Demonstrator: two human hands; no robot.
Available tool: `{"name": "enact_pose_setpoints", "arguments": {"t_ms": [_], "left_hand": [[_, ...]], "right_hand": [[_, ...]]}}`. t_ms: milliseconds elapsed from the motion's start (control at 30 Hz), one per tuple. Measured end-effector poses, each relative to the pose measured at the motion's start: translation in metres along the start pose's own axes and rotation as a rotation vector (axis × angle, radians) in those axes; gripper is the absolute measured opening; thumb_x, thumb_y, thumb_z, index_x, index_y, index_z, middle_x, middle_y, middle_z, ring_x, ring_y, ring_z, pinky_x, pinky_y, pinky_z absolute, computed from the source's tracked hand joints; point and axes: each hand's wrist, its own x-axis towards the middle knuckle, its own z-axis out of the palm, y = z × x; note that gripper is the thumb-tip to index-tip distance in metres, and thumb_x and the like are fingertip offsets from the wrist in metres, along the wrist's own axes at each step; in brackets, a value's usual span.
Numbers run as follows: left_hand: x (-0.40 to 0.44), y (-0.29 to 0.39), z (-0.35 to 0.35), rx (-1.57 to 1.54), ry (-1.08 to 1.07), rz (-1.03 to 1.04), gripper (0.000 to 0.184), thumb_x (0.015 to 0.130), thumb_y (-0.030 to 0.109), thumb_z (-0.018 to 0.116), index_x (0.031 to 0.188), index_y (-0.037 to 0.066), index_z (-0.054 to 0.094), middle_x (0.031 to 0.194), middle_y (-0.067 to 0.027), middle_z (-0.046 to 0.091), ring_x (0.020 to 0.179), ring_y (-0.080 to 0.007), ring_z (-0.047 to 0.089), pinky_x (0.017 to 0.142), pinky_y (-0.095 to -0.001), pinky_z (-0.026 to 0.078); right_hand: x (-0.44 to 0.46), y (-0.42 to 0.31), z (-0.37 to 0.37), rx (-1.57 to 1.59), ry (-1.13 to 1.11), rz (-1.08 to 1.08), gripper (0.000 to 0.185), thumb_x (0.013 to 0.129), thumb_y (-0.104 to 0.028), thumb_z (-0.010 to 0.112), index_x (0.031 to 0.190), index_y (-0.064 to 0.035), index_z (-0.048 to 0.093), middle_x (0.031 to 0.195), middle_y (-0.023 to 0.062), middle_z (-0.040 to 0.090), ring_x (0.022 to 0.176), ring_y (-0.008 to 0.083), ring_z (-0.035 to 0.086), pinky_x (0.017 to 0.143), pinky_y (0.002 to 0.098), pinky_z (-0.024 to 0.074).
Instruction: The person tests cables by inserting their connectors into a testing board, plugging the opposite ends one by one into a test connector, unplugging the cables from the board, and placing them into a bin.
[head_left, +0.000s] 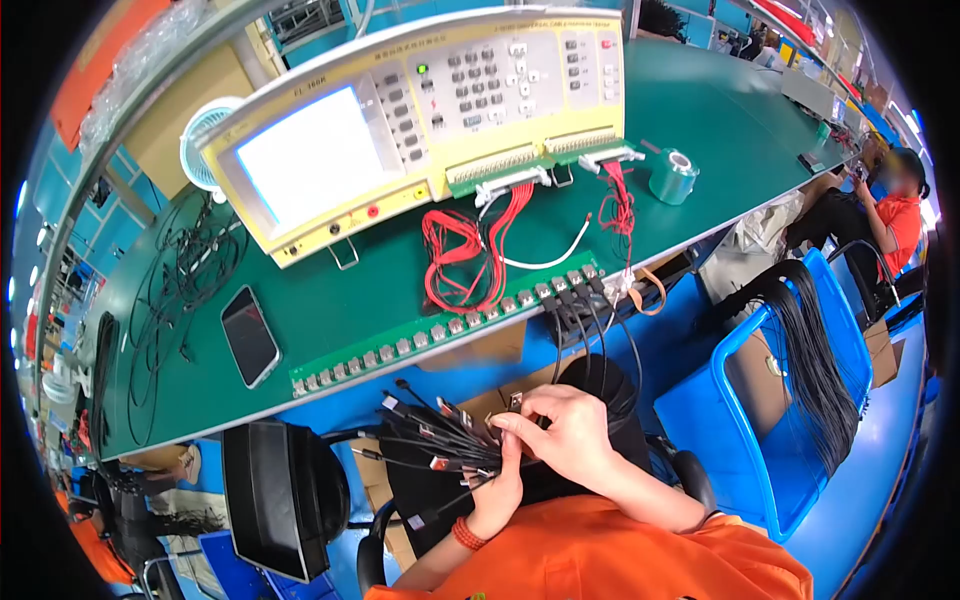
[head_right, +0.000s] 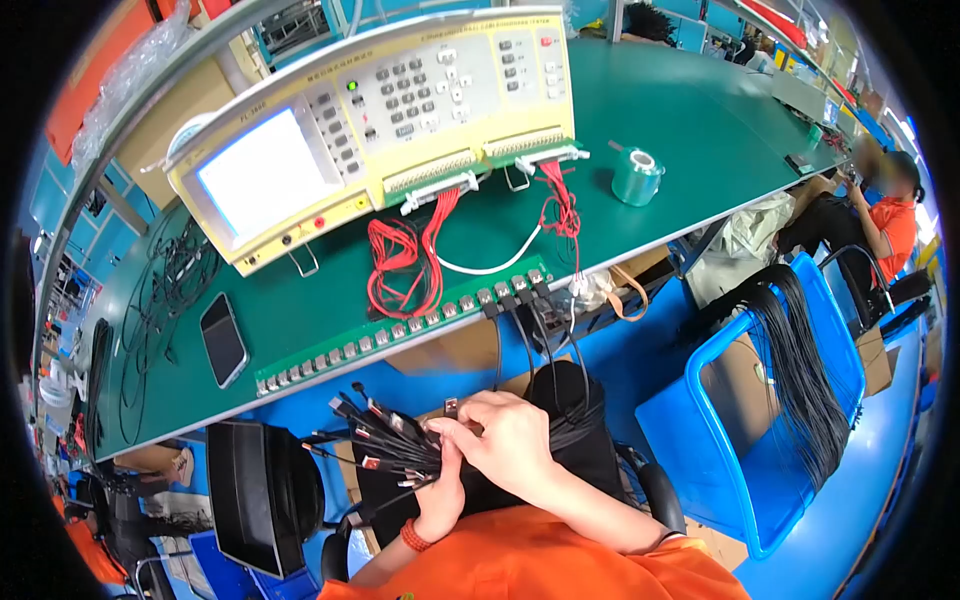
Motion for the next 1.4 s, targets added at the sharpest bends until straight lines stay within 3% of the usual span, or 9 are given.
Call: {"name": "enact_pose_setpoints", "arguments": {"t_ms": [100,200,233,433,767,867,933,1200,1400], "left_hand": [[0.004,0.0,-0.01,0.053,-0.009,0.005,0.023,0.087,0.009,0.053,0.107,-0.003,0.051,0.097,-0.007,0.058,0.089,-0.0141,0.055,0.08,-0.0288,0.043],[0.012,0.016,-0.019,0.016,-0.072,-0.044,0.036,0.094,0.026,0.039,0.109,-0.006,0.048,0.076,-0.0085,0.062,0.075,-0.0136,0.058,0.072,-0.0259,0.045],[0.013,0.014,-0.023,0.063,-0.067,-0.033,0.043,0.095,0.032,0.032,0.109,-0.007,0.044,0.064,-0.0081,0.058,0.064,-0.0122,0.056,0.065,-0.0236,0.044],[0.006,0.018,-0.029,-0.16,-0.059,-0.128,0.039,0.095,0.03,0.034,0.106,-0.006,0.044,0.062,-0.0078,0.055,0.055,-0.0129,0.052,0.059,-0.0247,0.044],[0.011,0.017,-0.023,-0.107,-0.143,-0.109,0.031,0.094,0.025,0.039,0.101,-0.005,0.046,0.073,-0.0118,0.06,0.055,-0.0143,0.053,0.06,-0.026,0.044],[0.012,0.016,-0.02,-0.131,-0.144,-0.146,0.031,0.094,0.024,0.038,0.102,-0.005,0.046,0.074,-0.0123,0.061,0.056,-0.0146,0.054,0.06,-0.026,0.044],[0.015,0.018,-0.019,-0.096,-0.172,-0.143,0.031,0.094,0.024,0.038,0.102,-0.005,0.046,0.074,-0.0127,0.061,0.058,-0.0151,0.055,0.061,-0.0264,0.045],[0.019,0.013,-0.018,-0.08,-0.169,-0.13,0.029,0.094,0.023,0.037,0.095,-0.005,0.046,0.07,-0.0142,0.06,0.06,-0.0179,0.057,0.063,-0.0294,0.048],[0.021,0.013,-0.014,-0.118,-0.183,-0.184,0.026,0.095,0.022,0.036,0.09,-0.002,0.046,0.072,-0.0143,0.06,0.061,-0.0183,0.057,0.063,-0.029,0.047]], "right_hand": [[0.004,0.007,0.021,0.437,-0.006,0.053,0.024,0.087,-0.021,0.053,0.084,0.0029,0.058,0.08,0.0108,0.061,0.072,0.0192,0.062,0.064,0.029,0.0501],[0.025,0.006,0.025,1.184,-0.007,0.377,0.026,0.095,-0.023,0.034,0.094,-0.0003,0.048,0.09,0.0069,0.052,0.072,0.0122,0.055,0.071,0.0289,0.0515],[0.033,0.005,0.029,1.364,0.024,0.453,0.026,0.095,-0.025,0.036,0.091,-0.0025,0.049,0.079,0.0027,0.049,0.057,0.0067,0.045,0.057,0.0217,0.0467],[0.054,0.036,0.03,0.879,0.199,0.319,0.036,0.093,-0.029,0.042,0.07,-0.0044,0.056,0.054,-0.0084,0.034,0.049,0.0017,0.026,0.045,0.0189,0.0189],[0.052,0.039,0.021,1.062,0.151,0.338,0.036,0.091,-0.029,0.046,0.064,-0.0054,0.051,0.053,-0.0081,0.032,0.048,0.0018,0.023,0.045,0.0207,0.0156],[0.053,0.045,0.022,1.045,0.106,0.324,0.037,0.092,-0.028,0.045,0.064,-0.0038,0.05,0.058,-0.0045,0.039,0.055,0.004,0.032,0.05,0.0202,0.0248],[0.054,0.043,0.023,1.085,0.158,0.316,0.038,0.091,-0.031,0.046,0.062,-0.0061,0.05,0.052,-0.0084,0.03,0.047,0.0016,0.022,0.044,0.0212,0.0139],[0.06,0.03,0.029,1.153,0.291,0.373,0.038,0.09,-0.032,0.047,0.062,-0.0078,0.049,0.051,-0.0087,0.03,0.045,0.0016,0.021,0.043,0.021,0.0128],[0.066,0.022,0.026,1.136,0.225,0.447,0.032,0.093,-0.025,0.042,0.071,-0.0043,0.052,0.056,-0.003,0.043,0.048,0.0039,0.035,0.045,0.0193,0.0269]]}}
